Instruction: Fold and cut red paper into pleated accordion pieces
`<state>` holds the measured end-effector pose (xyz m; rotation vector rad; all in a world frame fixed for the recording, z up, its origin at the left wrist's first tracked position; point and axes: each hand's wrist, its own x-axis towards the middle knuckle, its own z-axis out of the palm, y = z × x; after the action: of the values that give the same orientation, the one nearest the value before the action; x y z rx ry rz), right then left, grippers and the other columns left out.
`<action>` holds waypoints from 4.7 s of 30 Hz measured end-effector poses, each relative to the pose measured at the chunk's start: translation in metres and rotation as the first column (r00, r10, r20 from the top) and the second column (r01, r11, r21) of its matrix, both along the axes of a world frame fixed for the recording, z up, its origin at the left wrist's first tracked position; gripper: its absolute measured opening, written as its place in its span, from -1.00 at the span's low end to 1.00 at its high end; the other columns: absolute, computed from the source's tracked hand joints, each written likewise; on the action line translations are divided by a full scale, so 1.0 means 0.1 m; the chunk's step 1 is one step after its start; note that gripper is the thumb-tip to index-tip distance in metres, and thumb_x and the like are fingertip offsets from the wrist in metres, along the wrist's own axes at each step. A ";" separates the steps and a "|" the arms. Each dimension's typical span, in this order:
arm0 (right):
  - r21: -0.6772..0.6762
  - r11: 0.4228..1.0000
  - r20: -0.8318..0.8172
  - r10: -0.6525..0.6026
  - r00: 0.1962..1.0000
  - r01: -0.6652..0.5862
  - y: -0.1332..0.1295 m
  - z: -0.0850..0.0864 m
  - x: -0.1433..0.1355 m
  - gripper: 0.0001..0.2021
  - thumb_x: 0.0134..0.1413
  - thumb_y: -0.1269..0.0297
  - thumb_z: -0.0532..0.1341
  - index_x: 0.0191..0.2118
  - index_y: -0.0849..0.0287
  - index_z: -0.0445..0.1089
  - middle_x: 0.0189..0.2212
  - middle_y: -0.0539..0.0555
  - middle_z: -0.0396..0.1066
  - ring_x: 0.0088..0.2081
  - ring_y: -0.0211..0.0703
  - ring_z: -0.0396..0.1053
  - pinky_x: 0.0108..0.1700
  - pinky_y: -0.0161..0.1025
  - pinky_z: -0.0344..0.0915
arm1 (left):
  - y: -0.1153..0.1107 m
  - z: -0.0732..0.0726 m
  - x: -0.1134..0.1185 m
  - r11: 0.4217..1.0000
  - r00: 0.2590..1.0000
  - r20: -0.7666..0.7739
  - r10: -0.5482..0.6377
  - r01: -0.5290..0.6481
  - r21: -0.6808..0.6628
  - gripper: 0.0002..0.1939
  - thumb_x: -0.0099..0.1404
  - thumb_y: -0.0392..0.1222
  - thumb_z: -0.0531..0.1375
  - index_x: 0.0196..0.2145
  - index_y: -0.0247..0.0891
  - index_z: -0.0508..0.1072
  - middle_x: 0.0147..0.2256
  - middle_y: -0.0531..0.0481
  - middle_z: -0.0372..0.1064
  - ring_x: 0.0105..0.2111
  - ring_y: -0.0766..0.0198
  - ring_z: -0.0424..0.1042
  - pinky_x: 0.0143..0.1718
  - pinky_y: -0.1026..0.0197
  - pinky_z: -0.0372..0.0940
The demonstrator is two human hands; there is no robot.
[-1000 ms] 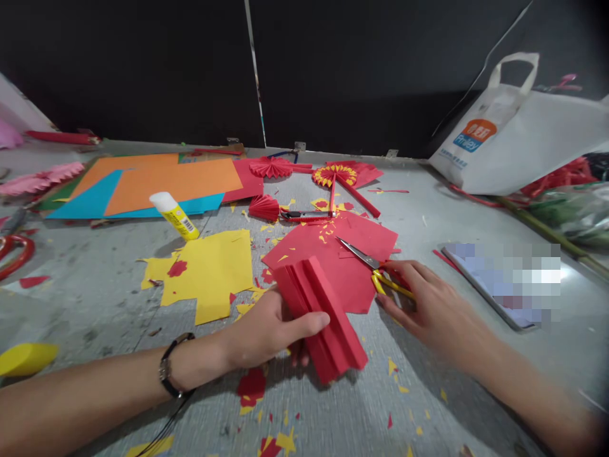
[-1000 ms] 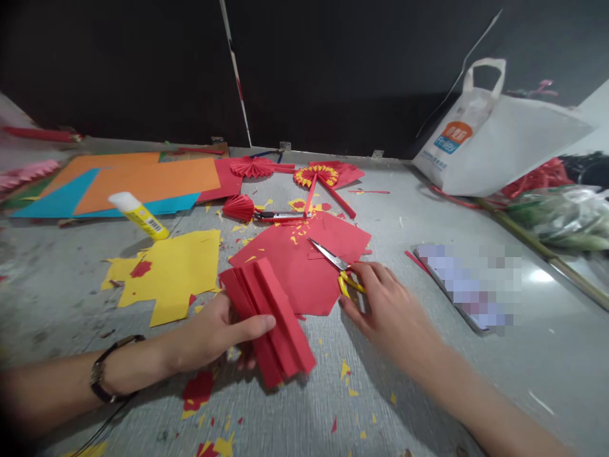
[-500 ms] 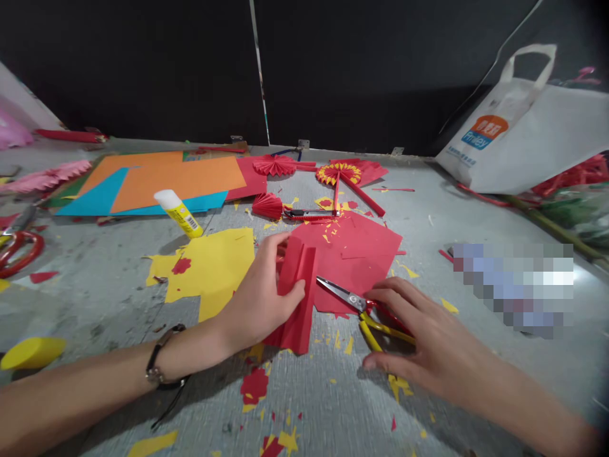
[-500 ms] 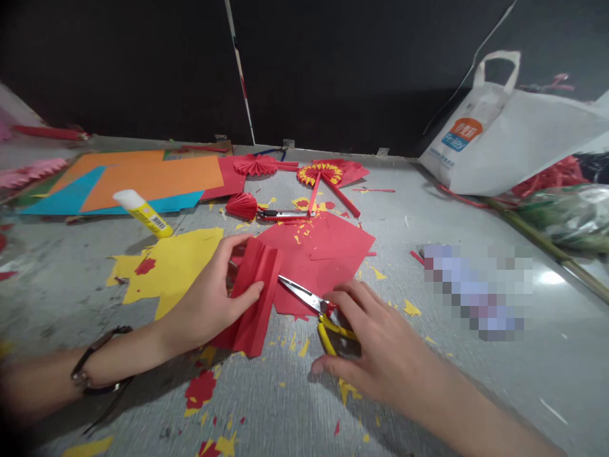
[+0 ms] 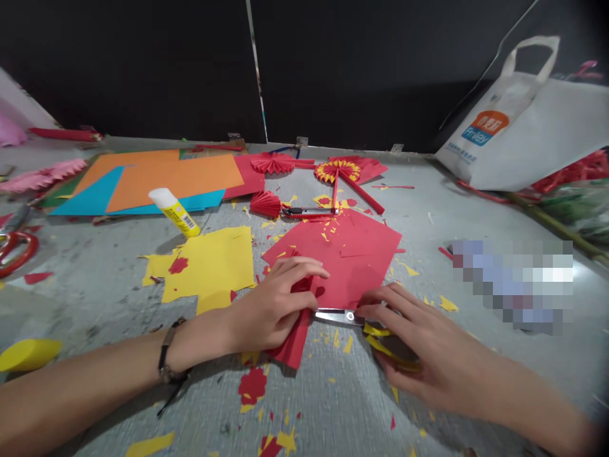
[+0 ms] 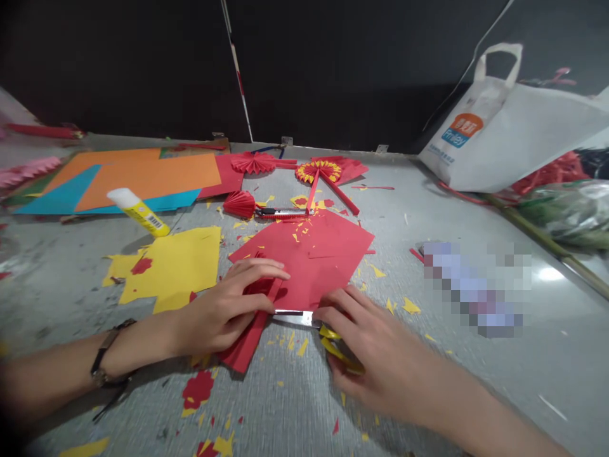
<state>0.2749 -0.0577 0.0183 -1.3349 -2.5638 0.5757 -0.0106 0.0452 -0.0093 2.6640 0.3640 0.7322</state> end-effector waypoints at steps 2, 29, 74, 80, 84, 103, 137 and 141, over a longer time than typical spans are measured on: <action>0.000 1.000 0.006 0.011 1.000 -0.011 0.00 0.00 0.01 -0.39 0.15 0.49 0.20 0.29 -0.03 0.18 0.20 0.14 0.30 0.20 0.08 0.31 0.07 0.04 0.44 | 0.01 -0.02 0.00 0.999 1.000 0.004 -0.027 0.027 -0.027 -0.72 0.36 -0.50 0.10 -0.13 -0.22 0.49 0.23 -0.27 0.30 0.29 -0.07 0.26 0.29 -0.23 0.21; -0.015 1.000 -0.004 0.008 1.000 -0.008 0.00 0.03 0.01 -0.41 0.11 0.50 0.24 0.24 -0.05 0.22 0.17 0.11 0.33 0.20 0.07 0.29 0.10 0.03 0.41 | 0.01 0.01 -0.02 0.998 0.999 -0.025 -0.025 0.023 -0.063 -0.69 0.35 -0.52 0.08 -0.19 -0.18 0.51 0.26 -0.22 0.31 0.27 -0.02 0.31 0.31 -0.22 0.19; -0.056 0.998 0.015 -0.003 1.000 0.004 0.02 0.01 0.03 -0.38 0.09 0.55 0.24 0.24 -0.05 0.19 0.15 0.07 0.33 0.16 0.06 0.26 0.10 0.07 0.40 | 0.02 0.03 -0.03 0.998 0.999 -0.013 -0.032 0.032 -0.051 -0.70 0.40 -0.46 0.08 -0.19 -0.16 0.57 0.26 -0.20 0.38 0.20 0.02 0.41 0.25 -0.15 0.25; -0.034 0.999 0.029 0.009 1.000 -0.008 0.01 0.01 0.05 -0.40 0.14 0.52 0.23 0.26 -0.04 0.17 0.16 0.09 0.32 0.17 0.08 0.25 0.10 0.09 0.39 | 0.05 -0.05 -0.05 0.997 0.997 0.042 -0.065 0.066 -0.025 -0.66 0.34 -0.49 0.12 -0.14 -0.14 0.59 0.28 -0.18 0.37 0.16 0.01 0.44 0.22 -0.18 0.27; -0.029 1.000 0.039 0.013 0.999 -0.011 0.02 -0.01 0.05 -0.38 0.13 0.53 0.23 0.27 -0.04 0.15 0.16 0.09 0.32 0.17 0.09 0.24 0.10 0.09 0.39 | 0.06 -0.09 -0.05 0.997 0.996 0.048 -0.078 0.080 -0.022 -0.64 0.34 -0.50 0.12 -0.11 -0.15 0.60 0.30 -0.18 0.35 0.18 -0.02 0.43 0.22 -0.20 0.27; 0.015 1.000 0.021 0.026 0.999 -0.027 0.04 -0.08 0.04 -0.40 0.06 0.63 0.20 0.19 0.02 0.21 0.09 0.10 0.36 0.09 0.10 0.27 0.05 0.10 0.38 | 0.07 -0.06 -0.02 0.991 0.991 0.006 -0.131 0.131 -0.012 -0.65 0.39 -0.47 0.11 -0.04 -0.16 0.59 0.34 -0.25 0.29 0.20 -0.04 0.43 0.18 -0.19 0.31; -0.019 1.000 0.012 0.010 1.000 -0.009 0.03 -0.03 0.02 -0.42 0.07 0.61 0.21 0.18 0.00 0.24 0.09 0.11 0.37 0.10 0.12 0.28 0.06 0.10 0.37 | 0.05 -0.03 -0.03 0.993 0.993 0.033 -0.112 0.113 -0.024 -0.64 0.32 -0.51 0.12 -0.13 -0.16 0.59 0.31 -0.20 0.34 0.17 -0.02 0.44 0.19 -0.18 0.34; -0.004 1.000 0.003 0.010 1.000 -0.010 0.04 -0.05 0.02 -0.42 0.05 0.63 0.21 0.17 0.02 0.24 0.05 0.10 0.39 0.08 0.11 0.28 0.05 0.10 0.37 | 0.05 -0.03 -0.03 0.994 0.994 0.032 -0.107 0.107 -0.009 -0.65 0.33 -0.50 0.10 -0.14 -0.16 0.59 0.30 -0.22 0.36 0.17 -0.01 0.45 0.18 -0.17 0.34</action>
<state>0.2769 -0.0539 0.0137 -1.3253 -2.5747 0.5814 -0.0135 0.0500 -0.0125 2.6358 0.2139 0.7361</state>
